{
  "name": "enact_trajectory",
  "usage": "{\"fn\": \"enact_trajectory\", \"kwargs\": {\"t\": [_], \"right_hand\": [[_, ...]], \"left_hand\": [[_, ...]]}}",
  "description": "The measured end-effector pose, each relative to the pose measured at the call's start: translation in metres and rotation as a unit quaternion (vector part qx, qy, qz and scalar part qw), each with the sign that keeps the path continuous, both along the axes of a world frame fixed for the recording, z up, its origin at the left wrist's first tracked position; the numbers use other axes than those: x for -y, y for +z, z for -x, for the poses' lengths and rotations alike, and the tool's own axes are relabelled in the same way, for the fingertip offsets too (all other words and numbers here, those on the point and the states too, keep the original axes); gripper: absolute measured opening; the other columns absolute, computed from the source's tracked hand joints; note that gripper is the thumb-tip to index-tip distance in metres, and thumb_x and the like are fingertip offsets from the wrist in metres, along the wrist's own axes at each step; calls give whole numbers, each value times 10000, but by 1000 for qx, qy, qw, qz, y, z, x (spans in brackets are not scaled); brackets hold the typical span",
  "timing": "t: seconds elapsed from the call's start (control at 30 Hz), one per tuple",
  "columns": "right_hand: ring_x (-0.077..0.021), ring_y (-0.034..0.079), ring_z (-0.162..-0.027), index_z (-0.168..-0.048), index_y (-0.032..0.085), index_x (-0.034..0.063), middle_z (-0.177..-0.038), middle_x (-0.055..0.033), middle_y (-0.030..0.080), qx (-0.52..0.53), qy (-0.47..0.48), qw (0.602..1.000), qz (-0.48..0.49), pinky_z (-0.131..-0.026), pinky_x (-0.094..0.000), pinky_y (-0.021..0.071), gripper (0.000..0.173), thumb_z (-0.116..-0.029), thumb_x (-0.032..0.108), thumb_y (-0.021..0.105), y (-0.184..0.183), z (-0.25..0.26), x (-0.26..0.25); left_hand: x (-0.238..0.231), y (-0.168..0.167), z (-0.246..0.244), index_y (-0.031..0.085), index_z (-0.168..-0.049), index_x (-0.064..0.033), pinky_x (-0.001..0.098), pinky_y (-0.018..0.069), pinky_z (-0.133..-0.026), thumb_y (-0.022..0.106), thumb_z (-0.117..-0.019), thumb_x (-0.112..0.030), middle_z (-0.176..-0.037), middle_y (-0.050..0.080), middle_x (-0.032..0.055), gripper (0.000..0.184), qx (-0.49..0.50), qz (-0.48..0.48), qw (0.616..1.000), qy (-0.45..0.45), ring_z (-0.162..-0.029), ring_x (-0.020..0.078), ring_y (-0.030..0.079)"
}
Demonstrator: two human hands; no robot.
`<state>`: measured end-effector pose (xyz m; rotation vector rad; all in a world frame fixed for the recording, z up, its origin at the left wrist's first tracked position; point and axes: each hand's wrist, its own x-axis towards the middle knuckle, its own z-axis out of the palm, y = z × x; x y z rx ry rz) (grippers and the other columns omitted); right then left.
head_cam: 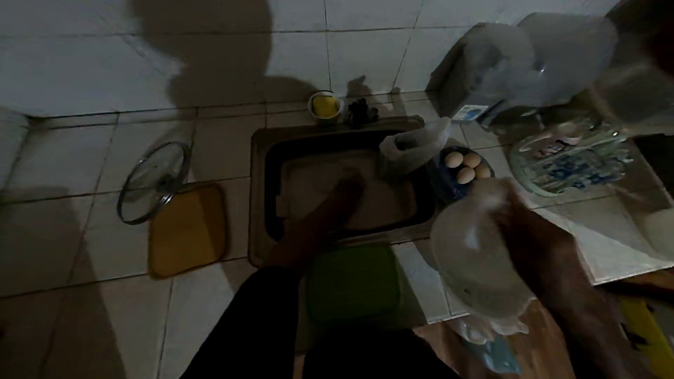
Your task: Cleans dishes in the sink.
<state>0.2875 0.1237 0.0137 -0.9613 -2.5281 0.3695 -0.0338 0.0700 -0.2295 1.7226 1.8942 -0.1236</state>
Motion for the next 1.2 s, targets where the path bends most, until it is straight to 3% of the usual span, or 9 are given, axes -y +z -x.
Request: {"fn": "enact_trajectory", "kwargs": {"t": [0.07, 0.2, 0.33, 0.53, 0.7, 0.77, 0.83, 0.9, 1.2], "right_hand": [[-477, 700, -980, -1494, 487, -8, -1097, -306, 698, 151, 49, 983, 93, -877, -582, 553, 458, -1073, 169, 505, -5, 50, -15], [-470, 574, -1254, -1596, 314, 55, -1360, -308, 575, 385, 106, 879, 260, -1060, -573, 447, 512, -1124, 247, 374, -37, 124, -22], [-476, 579, -1245, -1591, 325, 59, -1361, -312, 574, 413, 107, 865, 265, -1049, -580, 453, 510, -1122, 250, 386, -48, 148, -21], [-459, 588, -1240, -1591, 338, 84, -1346, -293, 593, 412, 91, 863, 277, -1046, -569, 455, 506, -1123, 270, 384, -43, 150, -16], [-469, 588, -1237, -1600, 330, 102, -1339, -301, 596, 412, 96, 866, 265, -1042, -572, 454, 506, -1127, 276, 369, -40, 143, -14], [-466, 590, -1231, -1607, 320, 132, -1326, -297, 600, 419, 93, 863, 268, -1025, -581, 462, 508, -1128, 298, 359, -35, 141, -15], [-468, 589, -1229, -1608, 320, 139, -1329, -296, 599, 407, 87, 867, 272, -1020, -591, 459, 512, -1126, 301, 369, -28, 132, -15], [-457, 606, -1208, -1602, 344, 143, -1319, -282, 614, 386, 89, 878, 268, -1016, -575, 470, 508, -1121, 300, 389, -21, 122, -13], [-299, 744, -826, -1304, 684, 10, -970, -181, 758, -8, 66, 998, 16, -782, -426, 606, 372, -1024, 226, 567, -16, 23, -7]], "left_hand": [[-2, -3, -4, 468, -1518, -59, 541, 204, -1255, 536, -1049, -149, -1627, 365, 164, 482, -18, 13, 1000, 3, -1529, 393, 270], [-8, 19, -17, 572, -1382, 31, 555, 326, -1184, 607, -1007, -168, -1467, 527, 227, 426, 24, 29, 998, 50, -1405, 407, 449], [-4, 12, -16, 594, -1408, -62, 556, 329, -1181, 595, -1026, -198, -1484, 546, 161, 405, 106, -106, 981, 126, -1413, 369, 459], [-13, 20, -21, 572, -1419, -37, 504, 313, -1208, 584, -1035, -229, -1499, 520, 180, 430, 116, -54, 965, 228, -1437, 354, 429], [-22, 26, -13, 554, -1417, -6, 565, 330, -1184, 629, -1004, -156, -1519, 487, 202, 446, 52, 20, 994, 94, -1434, 395, 426], [-19, 7, -8, 469, -1516, -46, 616, 190, -1225, 604, -1021, -171, -1617, 368, 192, 528, 37, -20, 996, 76, -1516, 414, 282], [-15, -5, -8, 429, -1545, -45, 560, 146, -1255, 534, -1055, -142, -1640, 329, 193, 511, 83, -57, 988, 117, -1539, 398, 239], [-15, -12, -11, 470, -1501, -34, 468, 308, -1225, 512, -1074, -183, -1572, 432, 184, 454, 152, -84, 960, 218, -1476, 336, 383], [-7, 15, -16, 535, -1444, 0, 522, 274, -1228, 581, -1029, -115, -1574, 432, 198, 433, 56, -54, 994, 73, -1488, 379, 357]]}}
